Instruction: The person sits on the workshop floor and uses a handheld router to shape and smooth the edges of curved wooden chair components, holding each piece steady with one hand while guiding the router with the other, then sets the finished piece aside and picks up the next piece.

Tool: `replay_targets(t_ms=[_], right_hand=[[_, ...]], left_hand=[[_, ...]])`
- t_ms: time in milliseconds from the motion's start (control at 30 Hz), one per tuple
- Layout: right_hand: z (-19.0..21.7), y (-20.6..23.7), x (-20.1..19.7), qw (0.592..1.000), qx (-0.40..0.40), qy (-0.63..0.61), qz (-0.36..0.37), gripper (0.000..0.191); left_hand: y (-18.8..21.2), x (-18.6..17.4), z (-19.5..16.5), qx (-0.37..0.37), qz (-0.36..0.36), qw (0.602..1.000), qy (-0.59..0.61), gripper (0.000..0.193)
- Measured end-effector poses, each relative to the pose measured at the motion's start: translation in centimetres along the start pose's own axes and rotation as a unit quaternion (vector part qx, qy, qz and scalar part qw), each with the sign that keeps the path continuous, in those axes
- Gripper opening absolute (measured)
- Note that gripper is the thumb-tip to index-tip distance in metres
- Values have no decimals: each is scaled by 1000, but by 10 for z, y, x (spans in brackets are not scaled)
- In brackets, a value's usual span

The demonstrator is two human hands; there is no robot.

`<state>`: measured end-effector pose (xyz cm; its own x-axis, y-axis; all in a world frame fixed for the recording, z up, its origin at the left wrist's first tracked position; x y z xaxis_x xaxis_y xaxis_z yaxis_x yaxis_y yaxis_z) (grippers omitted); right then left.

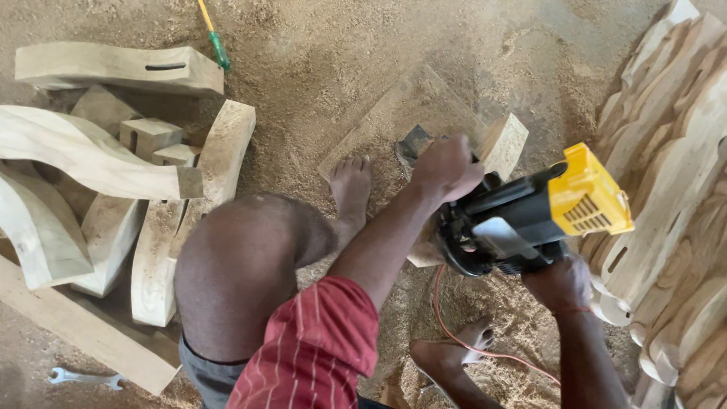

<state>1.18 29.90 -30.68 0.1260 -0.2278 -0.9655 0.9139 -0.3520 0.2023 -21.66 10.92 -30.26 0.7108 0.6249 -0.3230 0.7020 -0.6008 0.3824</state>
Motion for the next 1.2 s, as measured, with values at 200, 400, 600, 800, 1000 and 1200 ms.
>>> replay_targets(t_ms=[200, 400, 600, 800, 1000, 1200], right_hand=[[12, 26, 18, 998, 0, 19, -60, 26], [8, 32, 36, 998, 33, 61, -10, 20], [-8, 1, 19, 999, 15, 41, -6, 25], [-16, -15, -2, 1000, 14, 0, -5, 43], [-2, -12, -7, 1000, 10, 11, 9, 32], [6, 9, 7, 999, -3, 7, -47, 24]], left_hand=[[30, -1, 20, 90, -35, 994, -43, 34], [43, 1, 23, 75, -20, 996, -37, 57], [16, -6, 11, 33, 0, 999, 16, 36], [-17, 3, -6, -29, 22, 999, -35, 14], [-11, -2, -6, -24, 19, 1000, -8, 9], [19, -7, 5, 28, -3, 999, -18, 42]])
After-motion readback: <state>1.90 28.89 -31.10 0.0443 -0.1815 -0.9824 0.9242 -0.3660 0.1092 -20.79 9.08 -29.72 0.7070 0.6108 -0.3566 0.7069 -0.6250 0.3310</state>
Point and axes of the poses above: each hand's wrist, its own y-axis away from the middle knuckle, its own x-axis out of the palm, z = x × y, the point moved 7 cm from there along -y, towards the middle knuckle, and after that the axes turned 4 degrees about z, right-handed, at the moved point
